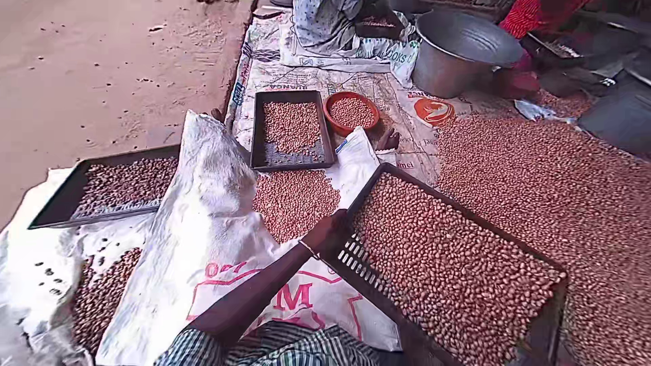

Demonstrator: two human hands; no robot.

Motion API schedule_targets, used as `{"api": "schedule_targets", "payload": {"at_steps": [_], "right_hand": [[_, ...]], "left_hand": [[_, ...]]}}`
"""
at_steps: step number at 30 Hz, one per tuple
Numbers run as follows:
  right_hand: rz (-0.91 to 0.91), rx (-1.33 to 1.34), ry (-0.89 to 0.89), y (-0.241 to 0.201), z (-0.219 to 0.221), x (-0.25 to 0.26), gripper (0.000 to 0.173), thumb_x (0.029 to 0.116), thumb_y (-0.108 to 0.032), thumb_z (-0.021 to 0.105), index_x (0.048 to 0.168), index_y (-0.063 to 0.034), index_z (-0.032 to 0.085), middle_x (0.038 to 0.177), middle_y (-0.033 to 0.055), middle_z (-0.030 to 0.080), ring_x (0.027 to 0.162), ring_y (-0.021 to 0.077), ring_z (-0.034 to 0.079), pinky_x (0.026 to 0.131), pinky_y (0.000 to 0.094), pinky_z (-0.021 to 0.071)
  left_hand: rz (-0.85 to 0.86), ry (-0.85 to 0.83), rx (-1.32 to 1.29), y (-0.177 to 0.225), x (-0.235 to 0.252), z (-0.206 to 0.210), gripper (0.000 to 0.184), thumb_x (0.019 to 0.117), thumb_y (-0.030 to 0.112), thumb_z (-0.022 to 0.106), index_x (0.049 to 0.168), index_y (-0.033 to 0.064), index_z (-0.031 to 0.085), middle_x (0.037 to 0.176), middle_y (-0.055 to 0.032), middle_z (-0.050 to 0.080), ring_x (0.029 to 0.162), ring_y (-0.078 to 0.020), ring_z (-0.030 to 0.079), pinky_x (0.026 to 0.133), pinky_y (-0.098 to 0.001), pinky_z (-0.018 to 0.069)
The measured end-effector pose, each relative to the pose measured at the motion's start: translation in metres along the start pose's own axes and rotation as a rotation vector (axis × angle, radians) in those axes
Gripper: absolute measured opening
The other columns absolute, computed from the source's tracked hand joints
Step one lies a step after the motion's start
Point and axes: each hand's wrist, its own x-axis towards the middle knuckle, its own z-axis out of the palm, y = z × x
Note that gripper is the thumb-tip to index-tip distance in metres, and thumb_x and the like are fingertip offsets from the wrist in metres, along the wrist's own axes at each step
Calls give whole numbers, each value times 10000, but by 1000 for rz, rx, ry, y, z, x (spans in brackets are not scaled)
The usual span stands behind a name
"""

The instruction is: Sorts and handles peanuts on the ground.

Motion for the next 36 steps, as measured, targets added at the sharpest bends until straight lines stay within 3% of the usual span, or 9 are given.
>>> {"api": "schedule_targets", "payload": {"at_steps": [5, 10, 16, 19, 22, 24, 29, 33, 36], "right_hand": [[-131, 50, -287, -28, 109, 23, 635, 806, 112, 583, 1416, 167, 416, 1242, 200, 603, 1003, -12, 605, 873, 144, 489], [-107, 65, -562, -41, 188, -8, 618, 829, 193, 581, 1430, 77, 496, 1300, 199, 623, 1025, 67, 625, 889, 224, 512], [-131, -107, -711, -39, 220, -46, 662, 814, 197, 634, 1449, 91, 483, 1340, 266, 607, 1128, 199, 632, 963, 326, 504], [-148, -292, -705, -46, 220, -51, 645, 875, 91, 676, 1482, 66, 458, 1375, 286, 579, 1207, 278, 603, 1027, 402, 475], [-494, -560, -635, -62, 226, -53, 535, 998, -41, 602, 1489, 94, 437, 1402, 328, 557, 1292, 440, 567, 1087, 554, 415], [-721, -482, -509, -65, 230, -67, 445, 1002, 19, 476, 1432, 136, 483, 1462, 312, 518, 1357, 438, 529, 1131, 515, 411], [-260, -431, -767, -53, 264, -76, 528, 1102, -125, 273, 1585, 78, 212, 1653, 266, 233, 1548, 320, 244, 1256, 403, 198], [-395, -425, -832, -60, 327, -77, 493, 1118, -193, 297, 1546, 39, 375, 1631, 206, 340, 1519, 328, 318, 1240, 441, 228], [-785, -366, -988, -61, 352, -128, 399, 991, -210, 533, 1198, 92, 694, 1354, 290, 614, 1310, 479, 543, 1126, 596, 350]], "left_hand": [[15, 565, -50, -55, -116, -48, 572, 855, 16, 583, 1416, -33, 482, 1097, -115, 667, 896, -40, 640, 821, -266, 538], [-183, 733, -98, -91, -215, -73, 568, 846, 13, 604, 1403, 30, 493, 1064, -86, 649, 831, -68, 626, 758, -314, 547], [-342, 795, -190, -155, -292, -37, 626, 846, 44, 604, 1445, 1, 430, 1072, -83, 642, 837, -22, 631, 768, -243, 546], [-495, 686, -121, -150, -285, -53, 472, 1002, 106, 610, 1422, 5, 420, 1039, -162, 649, 850, -161, 652, 790, -387, 549], [-454, 674, -32, -159, -266, -61, 436, 1033, 128, 581, 1402, -44, 424, 1078, -291, 631, 920, -353, 660, 853, -580, 511], [-346, 696, 19, -174, -266, -52, 514, 1008, 197, 542, 1430, -62, 403, 1086, -238, 637, 897, -185, 643, 843, -408, 524], [-256, 815, -117, -182, -261, -40, 559, 959, 229, 560, 1393, -98, 430, 1053, -123, 646, 821, 81, 594, 749, -114, 489], [-245, 840, -138, -184, -261, -41, 531, 982, 232, 545, 1380, -110, 459, 1092, -120, 655, 873, 107, 596, 791, -88, 486], [-215, 836, -103, -192, -269, -45, 548, 1023, 289, 497, 1381, -125, 453, 1113, -116, 648, 912, 116, 588, 834, -92, 482]]}}
